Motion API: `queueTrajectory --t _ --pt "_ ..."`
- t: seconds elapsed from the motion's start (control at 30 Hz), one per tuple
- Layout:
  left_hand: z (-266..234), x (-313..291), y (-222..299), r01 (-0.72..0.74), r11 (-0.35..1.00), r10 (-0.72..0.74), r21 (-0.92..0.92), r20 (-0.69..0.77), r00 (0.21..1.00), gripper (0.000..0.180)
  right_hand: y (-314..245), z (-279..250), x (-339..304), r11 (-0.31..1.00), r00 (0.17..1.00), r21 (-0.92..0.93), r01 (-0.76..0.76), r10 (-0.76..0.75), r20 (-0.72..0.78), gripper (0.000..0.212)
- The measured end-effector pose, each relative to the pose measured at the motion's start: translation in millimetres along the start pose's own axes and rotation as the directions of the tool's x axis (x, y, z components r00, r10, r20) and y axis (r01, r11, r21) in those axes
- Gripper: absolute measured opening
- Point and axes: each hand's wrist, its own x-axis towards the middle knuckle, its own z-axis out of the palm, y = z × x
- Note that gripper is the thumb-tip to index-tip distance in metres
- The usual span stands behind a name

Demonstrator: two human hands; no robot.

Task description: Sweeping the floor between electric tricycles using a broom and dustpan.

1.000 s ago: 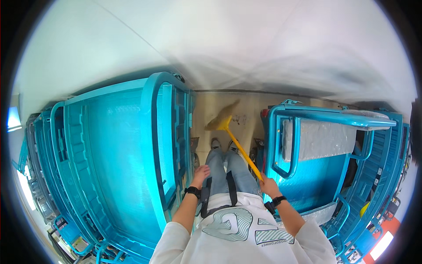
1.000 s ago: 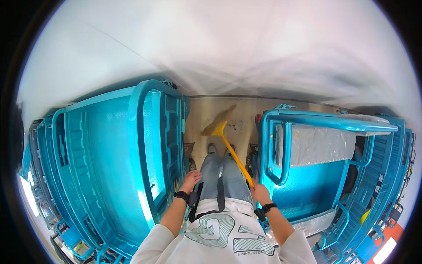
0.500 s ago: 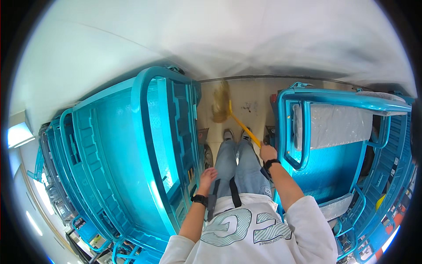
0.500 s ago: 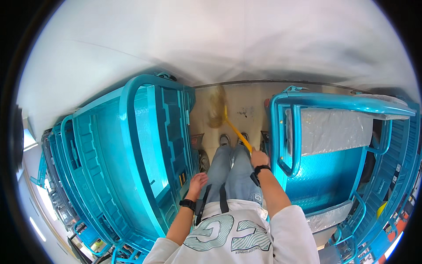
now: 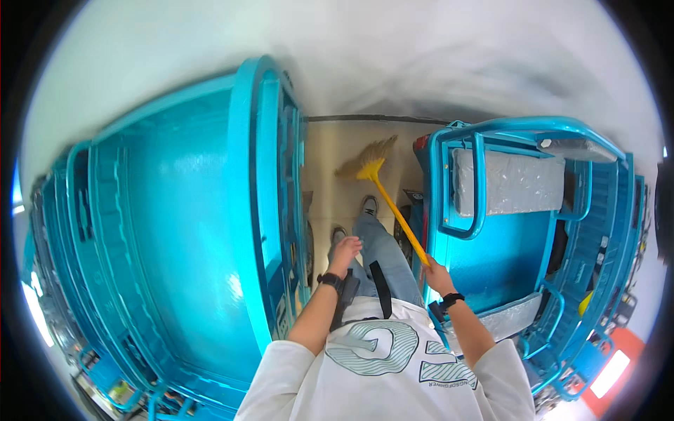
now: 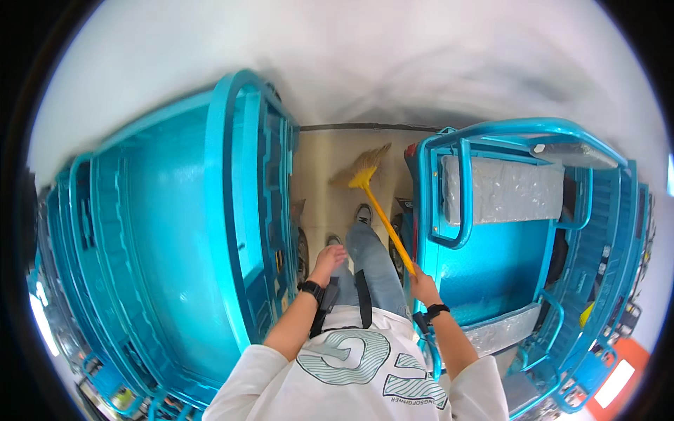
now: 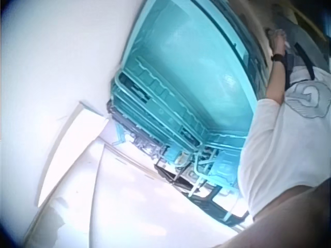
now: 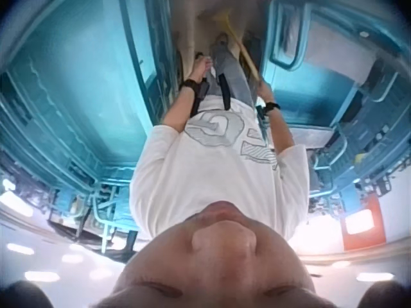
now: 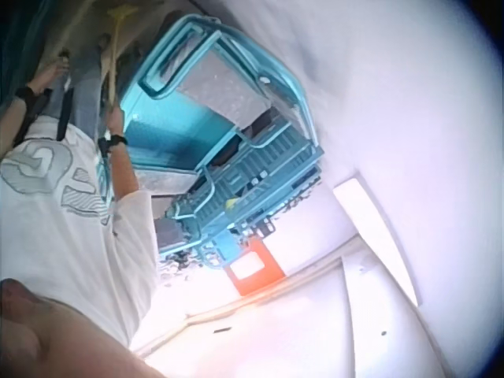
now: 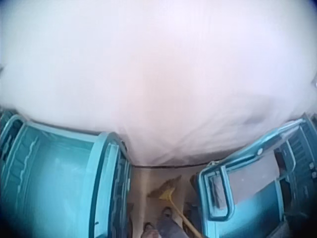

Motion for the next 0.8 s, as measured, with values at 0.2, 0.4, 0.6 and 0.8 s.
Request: queueTrajectory --t 0.2,0.4,0.6,0.8 --pt "36 -13 -25 -0.047 0.999 0.048 -0.011 0.172 0.984 0.033 -26 19 29 0.992 0.989 0.104 0.076 -0.062 -0.132 0.037" --pt "56 -52 -29 -0.099 0.989 0.138 -0.113 0.432 0.891 0.039 -101 10 47 0.653 0.957 0.704 -0.279 0.25 0.147 0.046" --pt "64 -57 -21 0.008 0.986 0.07 -0.167 0.459 0.886 0.042 -82 42 83 0.524 0.94 0.794 -0.307 0.297 0.168 0.043" --pt "68 -40 -22 0.078 0.97 0.01 -0.232 0.359 0.933 0.048 -60 80 119 0.639 0.96 0.717 -0.279 0.215 0.182 0.046"
